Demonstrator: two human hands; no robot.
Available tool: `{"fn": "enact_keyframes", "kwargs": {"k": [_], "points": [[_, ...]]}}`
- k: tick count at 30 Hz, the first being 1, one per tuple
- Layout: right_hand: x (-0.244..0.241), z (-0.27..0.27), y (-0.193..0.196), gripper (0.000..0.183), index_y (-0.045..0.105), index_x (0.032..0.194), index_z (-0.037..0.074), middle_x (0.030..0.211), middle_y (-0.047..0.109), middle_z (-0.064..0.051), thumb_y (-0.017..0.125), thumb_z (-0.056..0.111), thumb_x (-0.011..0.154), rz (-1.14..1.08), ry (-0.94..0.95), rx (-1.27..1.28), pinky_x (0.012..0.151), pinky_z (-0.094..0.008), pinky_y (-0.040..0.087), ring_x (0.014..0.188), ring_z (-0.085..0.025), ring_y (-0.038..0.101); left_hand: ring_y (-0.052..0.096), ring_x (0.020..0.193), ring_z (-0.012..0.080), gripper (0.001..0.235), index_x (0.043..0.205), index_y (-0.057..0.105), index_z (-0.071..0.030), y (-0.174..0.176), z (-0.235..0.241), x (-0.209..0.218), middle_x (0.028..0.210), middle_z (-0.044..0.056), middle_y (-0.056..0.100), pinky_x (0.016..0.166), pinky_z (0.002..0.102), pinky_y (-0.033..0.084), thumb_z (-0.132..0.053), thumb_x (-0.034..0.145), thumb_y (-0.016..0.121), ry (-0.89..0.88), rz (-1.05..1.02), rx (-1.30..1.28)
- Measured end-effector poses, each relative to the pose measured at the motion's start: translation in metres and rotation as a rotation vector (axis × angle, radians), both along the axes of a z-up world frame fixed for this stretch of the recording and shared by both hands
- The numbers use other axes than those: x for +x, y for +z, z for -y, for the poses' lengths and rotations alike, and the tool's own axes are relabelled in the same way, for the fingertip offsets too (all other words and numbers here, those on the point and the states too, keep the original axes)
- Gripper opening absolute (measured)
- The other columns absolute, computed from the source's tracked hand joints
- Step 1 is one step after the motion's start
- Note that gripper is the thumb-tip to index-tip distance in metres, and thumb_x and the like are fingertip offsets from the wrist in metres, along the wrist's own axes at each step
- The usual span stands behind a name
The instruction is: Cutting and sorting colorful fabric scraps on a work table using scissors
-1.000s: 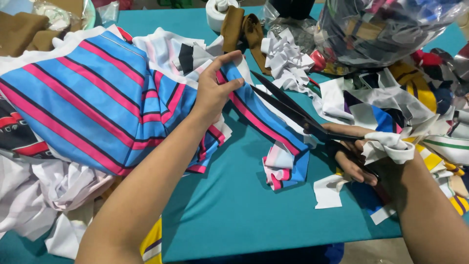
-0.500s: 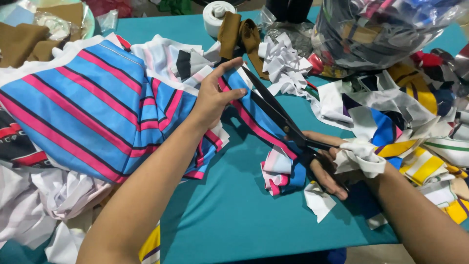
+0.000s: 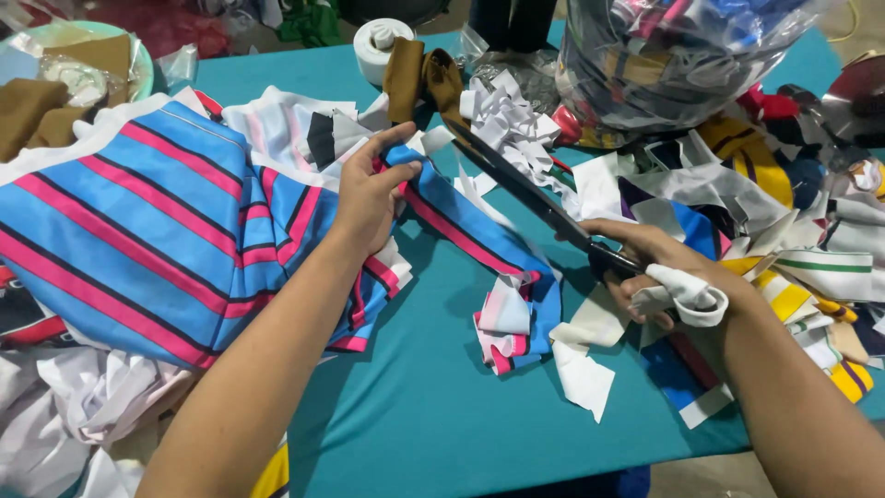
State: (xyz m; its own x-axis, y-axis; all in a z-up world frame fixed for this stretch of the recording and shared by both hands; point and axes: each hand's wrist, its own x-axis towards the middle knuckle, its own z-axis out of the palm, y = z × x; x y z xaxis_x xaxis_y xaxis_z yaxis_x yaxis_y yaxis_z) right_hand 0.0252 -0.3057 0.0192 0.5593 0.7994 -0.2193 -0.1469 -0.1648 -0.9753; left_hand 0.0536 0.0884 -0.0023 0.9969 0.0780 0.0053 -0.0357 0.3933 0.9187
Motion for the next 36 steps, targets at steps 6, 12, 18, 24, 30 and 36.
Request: {"fn": "enact_keyframes", "kwargs": {"k": [6,12,18,24,30,36], "points": [[-0.007,-0.012,-0.011,0.078,0.015,0.161,0.003,0.069,0.066,-0.019,0.063,0.035,0.108,0.090,0.078,0.463,0.037,-0.030,0.059,0.044,-0.020,0.065,0.064,0.100,0.0134,0.058,0.148,0.052,-0.013,0.009,0.007,-0.017,0.151,0.009,0.054,0.087,0.026,0.061,0.002,0.093,0.065,-0.343,0.291,0.323],[-0.014,-0.024,0.020,0.096,0.023,0.159,0.006,0.066,0.068,-0.020,0.081,0.041,0.091,-0.162,0.006,0.243,0.033,-0.030,0.059,0.044,-0.019,0.066,0.068,0.111,0.0172,0.030,0.129,0.069,-0.012,0.016,0.011,-0.018,0.127,0.009,0.071,0.097,0.026,0.060,-0.011,0.103,0.055,-0.290,0.108,0.361],[-0.010,-0.014,-0.006,0.062,0.020,0.165,0.015,0.095,0.068,-0.038,0.056,0.019,0.115,-0.342,0.319,0.608,0.049,-0.027,0.056,0.057,-0.023,0.065,0.026,0.044,0.0020,0.030,0.127,0.072,-0.011,0.010,0.009,-0.013,0.061,-0.011,0.043,0.036,0.019,0.018,-0.009,0.098,0.065,0.044,0.064,0.149],[-0.031,0.016,0.015,0.073,0.016,0.164,0.010,0.095,0.070,-0.044,0.062,0.035,0.113,-0.432,0.255,0.503,0.045,-0.027,0.057,0.052,-0.020,0.064,0.068,0.094,0.0036,0.023,0.111,0.082,-0.015,-0.008,0.011,-0.002,0.098,0.002,0.079,0.088,0.023,0.058,-0.003,0.097,0.070,0.152,0.215,0.241],[-0.041,0.056,0.033,0.077,0.016,0.164,0.008,0.089,0.069,-0.042,0.064,0.036,0.111,-0.426,0.215,0.468,0.042,-0.027,0.055,0.049,-0.020,0.063,0.068,0.104,0.0106,0.035,0.108,0.082,-0.014,0.023,0.011,-0.024,0.107,0.006,0.080,0.102,0.027,0.050,0.001,0.100,0.051,0.173,0.071,0.150],[-0.039,0.085,0.039,0.080,0.017,0.163,0.006,0.083,0.069,-0.040,0.066,0.038,0.109,-0.424,0.182,0.430,0.039,-0.027,0.053,0.045,-0.019,0.062,0.065,0.125,0.0214,0.037,0.128,0.075,-0.008,-0.011,0.006,-0.005,0.127,0.014,0.074,0.109,0.036,0.049,0.002,0.101,0.052,0.054,0.215,0.135]]}}
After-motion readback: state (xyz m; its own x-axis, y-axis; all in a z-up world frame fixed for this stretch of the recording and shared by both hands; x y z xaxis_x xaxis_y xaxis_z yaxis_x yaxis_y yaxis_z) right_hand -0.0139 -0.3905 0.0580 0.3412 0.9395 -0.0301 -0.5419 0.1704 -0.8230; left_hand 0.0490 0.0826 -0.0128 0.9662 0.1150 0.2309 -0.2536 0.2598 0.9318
